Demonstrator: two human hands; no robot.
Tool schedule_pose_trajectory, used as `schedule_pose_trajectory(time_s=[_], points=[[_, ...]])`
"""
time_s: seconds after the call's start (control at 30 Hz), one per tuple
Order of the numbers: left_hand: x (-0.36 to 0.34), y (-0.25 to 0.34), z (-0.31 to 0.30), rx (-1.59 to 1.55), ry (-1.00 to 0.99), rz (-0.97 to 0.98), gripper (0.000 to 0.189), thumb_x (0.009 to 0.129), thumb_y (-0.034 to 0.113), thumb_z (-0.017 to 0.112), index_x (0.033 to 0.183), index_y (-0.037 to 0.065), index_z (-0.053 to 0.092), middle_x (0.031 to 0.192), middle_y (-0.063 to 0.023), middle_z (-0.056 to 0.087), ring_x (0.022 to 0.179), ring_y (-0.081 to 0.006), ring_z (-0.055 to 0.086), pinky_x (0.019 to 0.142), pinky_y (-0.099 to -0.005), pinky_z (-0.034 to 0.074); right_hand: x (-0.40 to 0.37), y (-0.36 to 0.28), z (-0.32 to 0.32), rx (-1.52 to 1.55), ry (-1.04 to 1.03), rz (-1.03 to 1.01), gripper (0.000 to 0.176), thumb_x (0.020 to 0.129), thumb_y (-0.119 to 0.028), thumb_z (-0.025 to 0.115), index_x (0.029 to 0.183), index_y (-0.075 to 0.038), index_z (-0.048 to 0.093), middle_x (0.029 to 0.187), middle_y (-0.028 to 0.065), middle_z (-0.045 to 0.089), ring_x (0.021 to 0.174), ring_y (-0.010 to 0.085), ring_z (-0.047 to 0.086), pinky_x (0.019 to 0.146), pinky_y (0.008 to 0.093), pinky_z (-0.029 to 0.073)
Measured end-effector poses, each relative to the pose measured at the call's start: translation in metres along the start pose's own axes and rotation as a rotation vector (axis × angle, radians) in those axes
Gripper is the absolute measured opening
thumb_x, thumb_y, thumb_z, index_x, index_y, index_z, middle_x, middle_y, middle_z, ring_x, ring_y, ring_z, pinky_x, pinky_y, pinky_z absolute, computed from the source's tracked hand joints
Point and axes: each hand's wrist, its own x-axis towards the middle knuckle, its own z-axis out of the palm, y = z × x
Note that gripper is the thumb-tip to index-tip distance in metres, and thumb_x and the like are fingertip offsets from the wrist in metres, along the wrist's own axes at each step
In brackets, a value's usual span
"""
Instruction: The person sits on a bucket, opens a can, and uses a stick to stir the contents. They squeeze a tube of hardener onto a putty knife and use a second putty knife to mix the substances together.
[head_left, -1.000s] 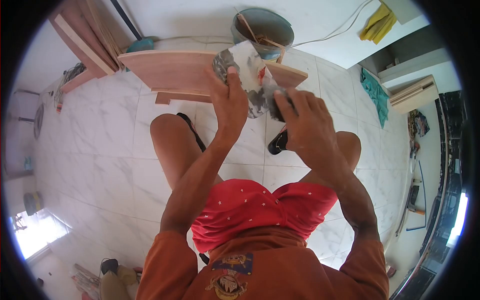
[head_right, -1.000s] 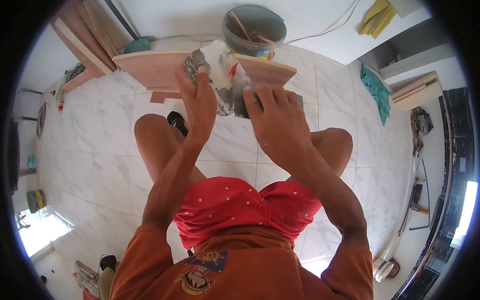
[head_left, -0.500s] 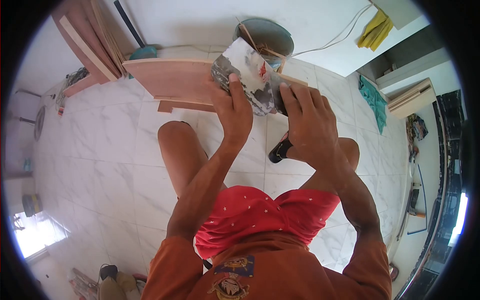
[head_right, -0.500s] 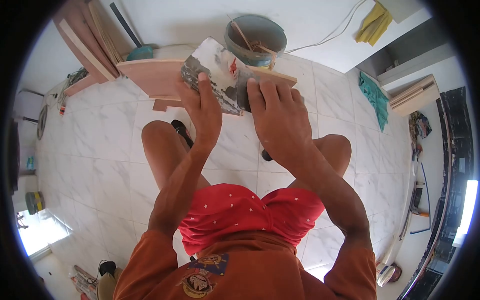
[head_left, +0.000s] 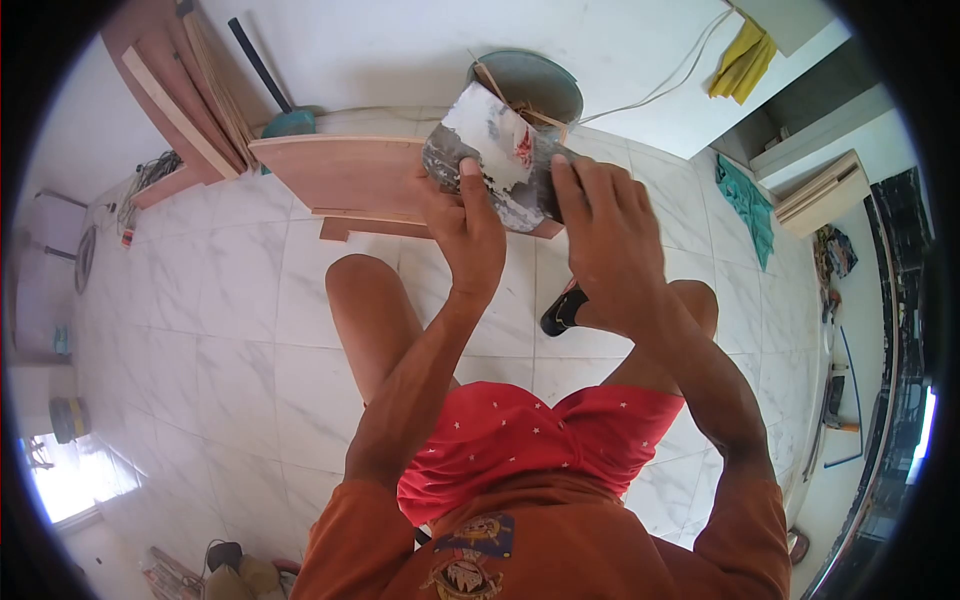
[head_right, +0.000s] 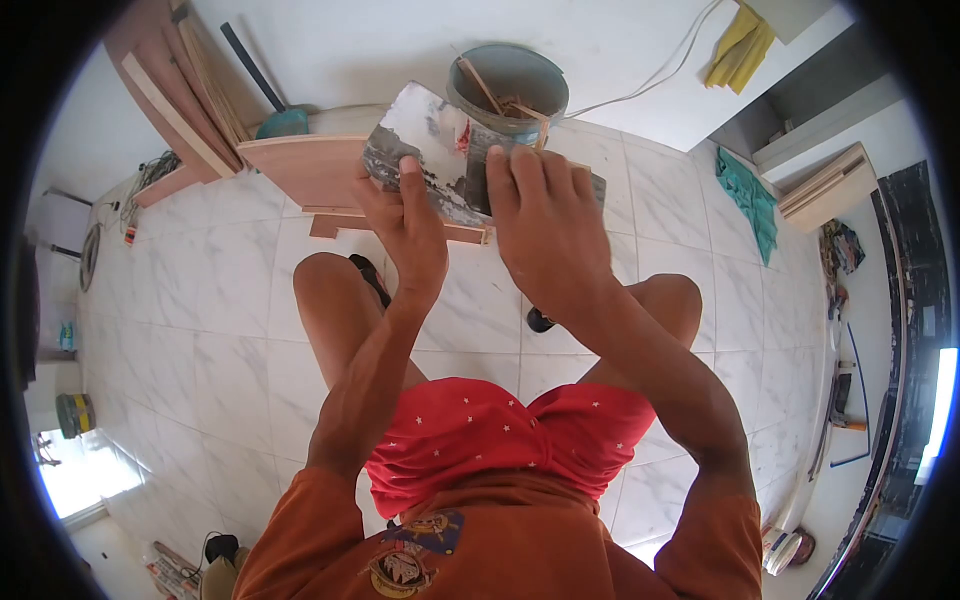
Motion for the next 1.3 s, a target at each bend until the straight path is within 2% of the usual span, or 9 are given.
schedule_pose_trajectory(time_s=[0.33, 0.5, 0.6, 0.83, 0.93, 1.03, 1.13, 1.23, 1.3], points=[[0.003, 0.0, 0.004, 0.006, 0.013, -0.022, 0.026, 0.101, 0.015, 0.055, 0.116, -0.002, 0.042, 0.109, -0.0094, 0.054, 0.097, -0.0123, 0.05, 0.089, -0.028, 0.043, 0.003, 0.003, 0.016, -0.067, 0.012, -0.051, 0.051, 0.078, -0.009, 0.065, 0.125, 0.008, 0.055, 0.107, 0.0145, 0.054, 0.099, 0.0278, 0.055, 0.083, 0.0377, 0.048], [-0.002, -0.001, 0.004, 0.019, -0.008, -0.03, 0.027, 0.101, 0.015, 0.054, 0.117, -0.003, 0.042, 0.11, -0.0103, 0.054, 0.099, -0.0135, 0.05, 0.091, -0.0293, 0.042, 0.003, 0.003, 0.018, -0.118, -0.02, -0.063, 0.052, 0.077, -0.009, 0.065, 0.125, 0.008, 0.055, 0.105, 0.0131, 0.054, 0.099, 0.0265, 0.055, 0.08, 0.0371, 0.048], [0.002, -0.002, 0.004, 0.046, 0.014, -0.036, 0.028, 0.101, 0.014, 0.054, 0.119, -0.004, 0.042, 0.111, -0.0113, 0.055, 0.101, -0.0138, 0.05, 0.091, -0.0298, 0.042, 0.006, 0.003, -0.001, -0.018, -0.003, -0.027, 0.049, 0.08, -0.01, 0.064, 0.125, 0.007, 0.055, 0.106, 0.013, 0.054, 0.1, 0.0266, 0.056, 0.081, 0.0386, 0.049], [0.002, -0.008, 0.004, 0.097, 0.058, -0.017, 0.026, 0.1, 0.013, 0.054, 0.117, -0.003, 0.042, 0.109, -0.0108, 0.055, 0.096, -0.0124, 0.052, 0.086, -0.027, 0.044, 0.003, 0.006, 0.013, 0.019, 0.004, 0.003, 0.048, 0.081, -0.01, 0.063, 0.125, 0.006, 0.054, 0.108, 0.0134, 0.054, 0.101, 0.0274, 0.056, 0.081, 0.0388, 0.051], [-0.001, -0.009, 0.006, 0.011, 0.016, -0.049, 0.025, 0.1, 0.013, 0.054, 0.116, -0.003, 0.042, 0.109, -0.0109, 0.053, 0.097, -0.0123, 0.052, 0.086, -0.027, 0.044, 0.004, 0.003, 0.018, 0.011, -0.001, 0.039, 0.048, 0.081, -0.009, 0.063, 0.125, 0.006, 0.054, 0.108, 0.0131, 0.053, 0.101, 0.0274, 0.056, 0.082, 0.0386, 0.051], [0.0, -0.011, 0.004, 0.02, 0.026, -0.065, 0.025, 0.101, 0.014, 0.054, 0.114, -0.003, 0.041, 0.11, -0.0112, 0.052, 0.099, -0.0128, 0.051, 0.087, -0.0283, 0.043, 0.006, 0.004, 0.017, 0.042, 0.002, 0.014, 0.047, 0.081, -0.007, 0.063, 0.125, 0.006, 0.054, 0.108, 0.0132, 0.053, 0.1, 0.0279, 0.056, 0.081, 0.039, 0.052], [0.002, -0.011, 0.004, 0.146, 0.021, 0.044, 0.028, 0.102, 0.015, 0.052, 0.118, -0.005, 0.039, 0.107, -0.0121, 0.051, 0.096, -0.0157, 0.05, 0.086, -0.0301, 0.044, 0.006, 0.004, 0.015, 0.064, 0.015, 0.048, 0.047, 0.081, -0.007, 0.063, 0.125, 0.006, 0.054, 0.108, 0.0128, 0.053, 0.1, 0.0279, 0.057, 0.08, 0.0387, 0.053], [-0.001, 0.003, 0.007, 0.122, -0.007, -0.058, 0.029, 0.102, 0.016, 0.053, 0.117, -0.004, 0.039, 0.109, -0.0127, 0.049, 0.099, -0.0168, 0.05, 0.089, -0.0317, 0.043, 0.006, 0.004, 0.021, 0.072, -0.014, 0.063, 0.047, 0.08, -0.007, 0.064, 0.125, 0.005, 0.054, 0.108, 0.012, 0.054, 0.099, 0.0282, 0.057, 0.082, 0.0393, 0.052], [0.001, -0.006, 0.007, 0.074, 0.024, -0.019, 0.03, 0.102, 0.018, 0.054, 0.117, -0.004, 0.041, 0.109, -0.0117, 0.05, 0.099, -0.0157, 0.049, 0.089, -0.0308, 0.042, 0.006, 0.004, 0.011, 0.138, 0.032, 0.082, 0.047, 0.08, -0.007, 0.063, 0.125, 0.004, 0.054, 0.108, 0.0114, 0.055, 0.099, 0.0283, 0.057, 0.082, 0.04, 0.051]])
